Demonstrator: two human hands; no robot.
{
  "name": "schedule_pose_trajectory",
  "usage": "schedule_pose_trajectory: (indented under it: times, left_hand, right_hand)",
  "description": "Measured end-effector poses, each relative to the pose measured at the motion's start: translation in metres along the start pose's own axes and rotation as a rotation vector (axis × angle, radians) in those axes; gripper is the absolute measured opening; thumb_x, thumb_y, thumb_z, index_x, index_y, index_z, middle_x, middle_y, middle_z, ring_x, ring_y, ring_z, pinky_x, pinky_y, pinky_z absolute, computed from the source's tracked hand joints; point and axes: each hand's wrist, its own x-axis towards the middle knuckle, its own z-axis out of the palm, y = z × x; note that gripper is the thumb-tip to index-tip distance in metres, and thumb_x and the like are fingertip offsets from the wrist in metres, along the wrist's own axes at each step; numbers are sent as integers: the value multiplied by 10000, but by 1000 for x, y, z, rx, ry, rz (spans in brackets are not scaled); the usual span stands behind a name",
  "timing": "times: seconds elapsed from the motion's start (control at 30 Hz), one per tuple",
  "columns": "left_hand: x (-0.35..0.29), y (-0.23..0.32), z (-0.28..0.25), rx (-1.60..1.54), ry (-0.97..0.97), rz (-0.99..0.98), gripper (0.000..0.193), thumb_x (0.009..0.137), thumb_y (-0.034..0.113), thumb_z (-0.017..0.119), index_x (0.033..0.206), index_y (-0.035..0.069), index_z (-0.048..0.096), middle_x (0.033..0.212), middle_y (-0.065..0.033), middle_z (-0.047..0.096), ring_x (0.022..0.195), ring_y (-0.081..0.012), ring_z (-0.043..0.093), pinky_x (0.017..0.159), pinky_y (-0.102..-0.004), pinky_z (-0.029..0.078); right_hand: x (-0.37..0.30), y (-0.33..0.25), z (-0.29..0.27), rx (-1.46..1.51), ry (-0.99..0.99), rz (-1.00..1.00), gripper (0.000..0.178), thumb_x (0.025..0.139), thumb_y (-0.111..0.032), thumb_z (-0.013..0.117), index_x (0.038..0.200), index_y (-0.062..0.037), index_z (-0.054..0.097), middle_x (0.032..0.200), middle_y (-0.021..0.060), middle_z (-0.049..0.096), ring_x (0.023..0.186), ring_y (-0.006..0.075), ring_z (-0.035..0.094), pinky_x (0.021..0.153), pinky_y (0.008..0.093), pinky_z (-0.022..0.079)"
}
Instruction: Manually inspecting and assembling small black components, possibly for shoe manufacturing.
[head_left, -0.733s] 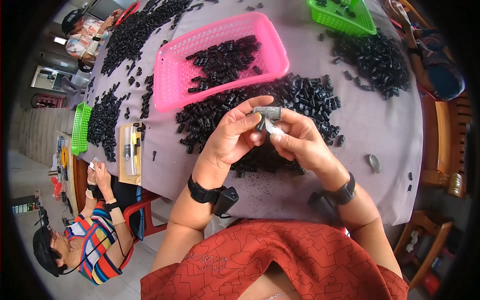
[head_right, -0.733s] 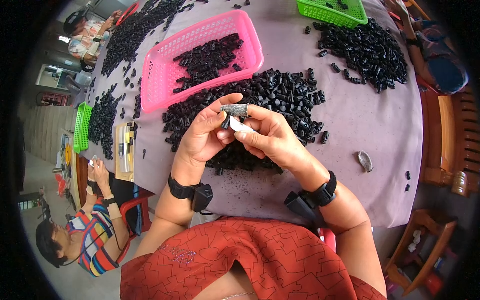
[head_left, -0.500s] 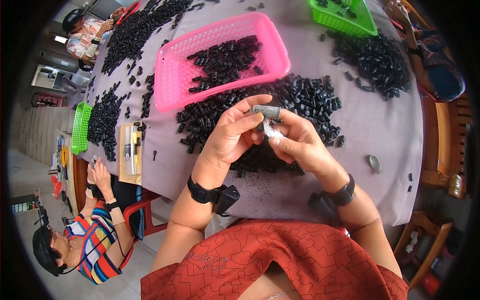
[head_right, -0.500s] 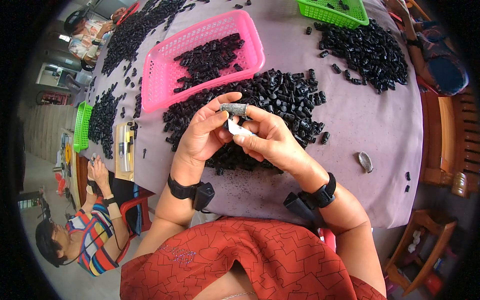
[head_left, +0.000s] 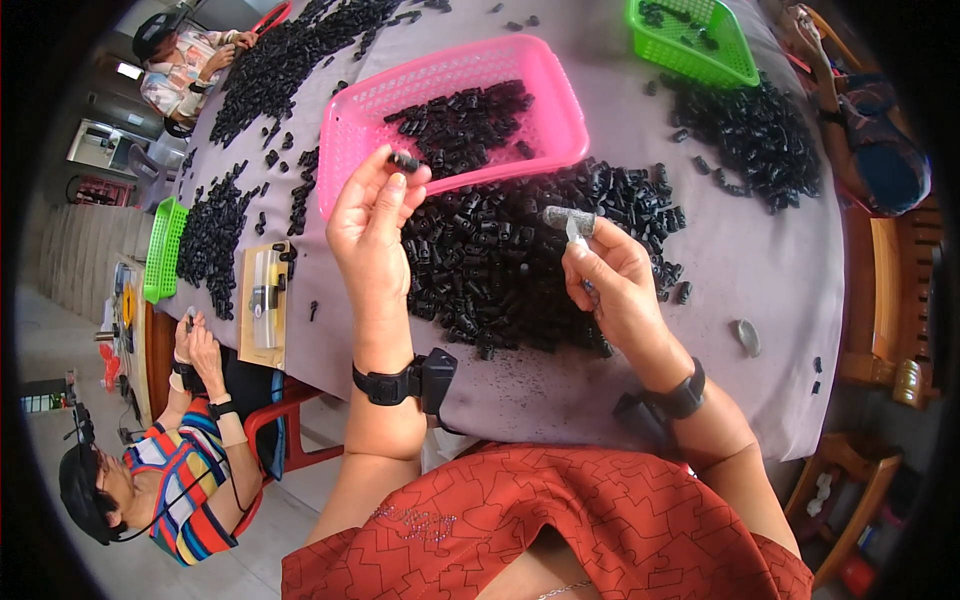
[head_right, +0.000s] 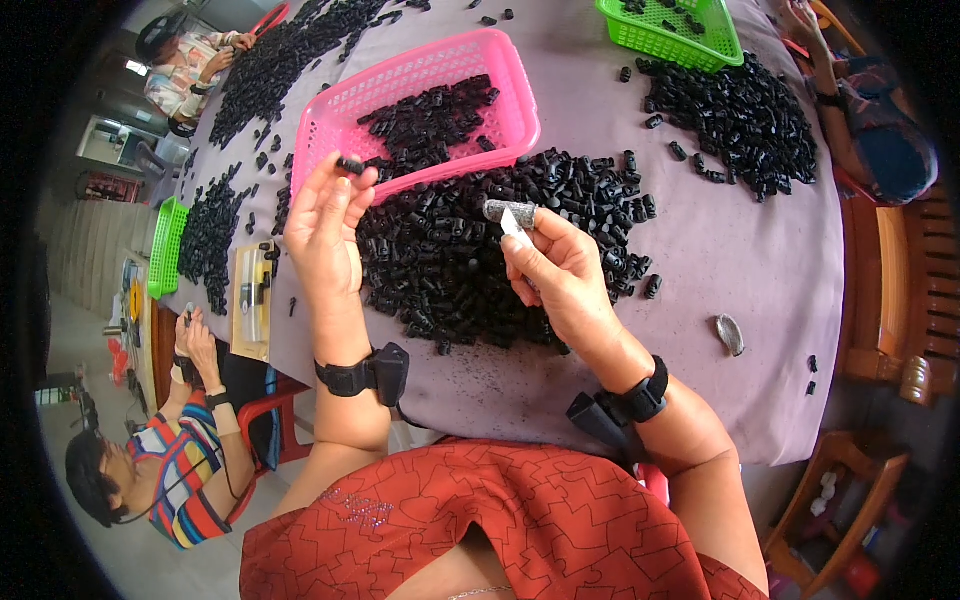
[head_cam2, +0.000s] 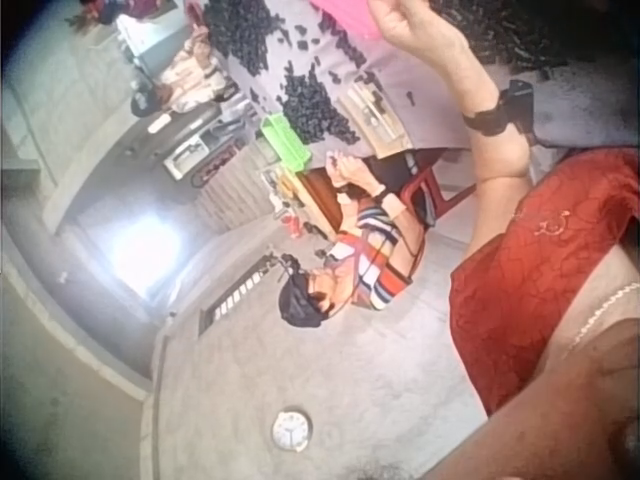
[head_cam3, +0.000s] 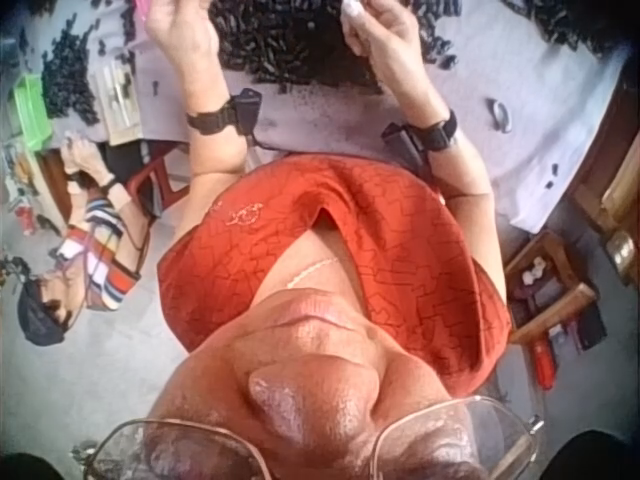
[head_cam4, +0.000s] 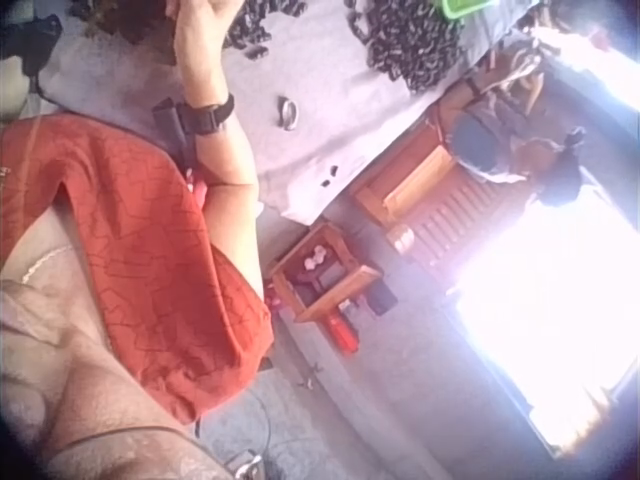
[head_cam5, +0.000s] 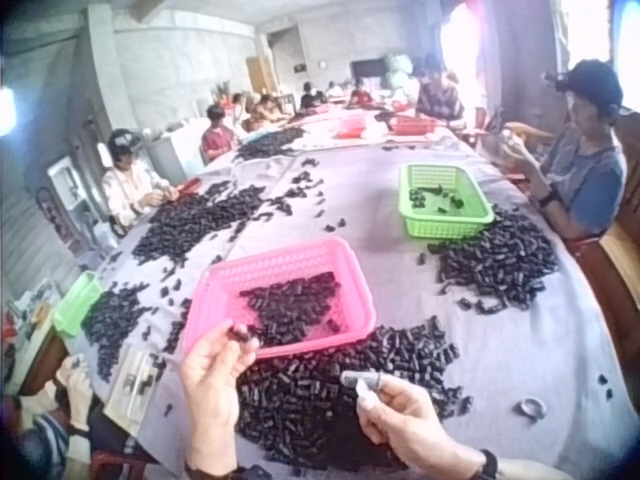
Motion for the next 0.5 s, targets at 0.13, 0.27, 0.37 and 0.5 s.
schedule_pose_trajectory:
  times: [0.13, 0.27, 0.37, 0.5]
  left_hand:
    - [0, -2, 3, 306, -52, 173, 386, 900, 32, 639, 1271, -25, 549, 1222, -126, 601, 1131, -198, 585, 851, -265, 523]
    - [-7, -2, 6, 366, -116, 244, 361, 895, 28, 648, 1249, -1, 579, 1219, -112, 602, 1047, -144, 594, 815, -240, 506]
    - [-18, -7, 19, 403, -315, 120, 329, 908, 4, 607, 1237, 5, 591, 1170, -77, 620, 951, -96, 594, 801, -217, 486]
    - [-30, -16, 36, 708, -605, 254, 368, 853, -34, 612, 1215, 33, 602, 1215, -98, 597, 948, -162, 617, 760, -260, 512]
  right_hand:
    - [0, 1, 0, -24, -23, 3, 249, 962, -129, 564, 1181, -10, 574, 696, -27, 517, 531, 41, 420, 452, 189, 306]
    - [0, 0, 2, -26, -12, 0, 261, 962, -133, 566, 1193, -13, 573, 695, -29, 517, 532, 40, 422, 455, 188, 302]
    - [0, 0, 2, -24, 25, -12, 232, 961, -134, 568, 1160, -16, 578, 695, -26, 524, 532, 40, 429, 455, 184, 306]
    - [0, 2, 0, -16, 97, -46, 187, 962, -138, 568, 1108, -22, 581, 708, -20, 539, 540, 39, 443, 459, 178, 327]
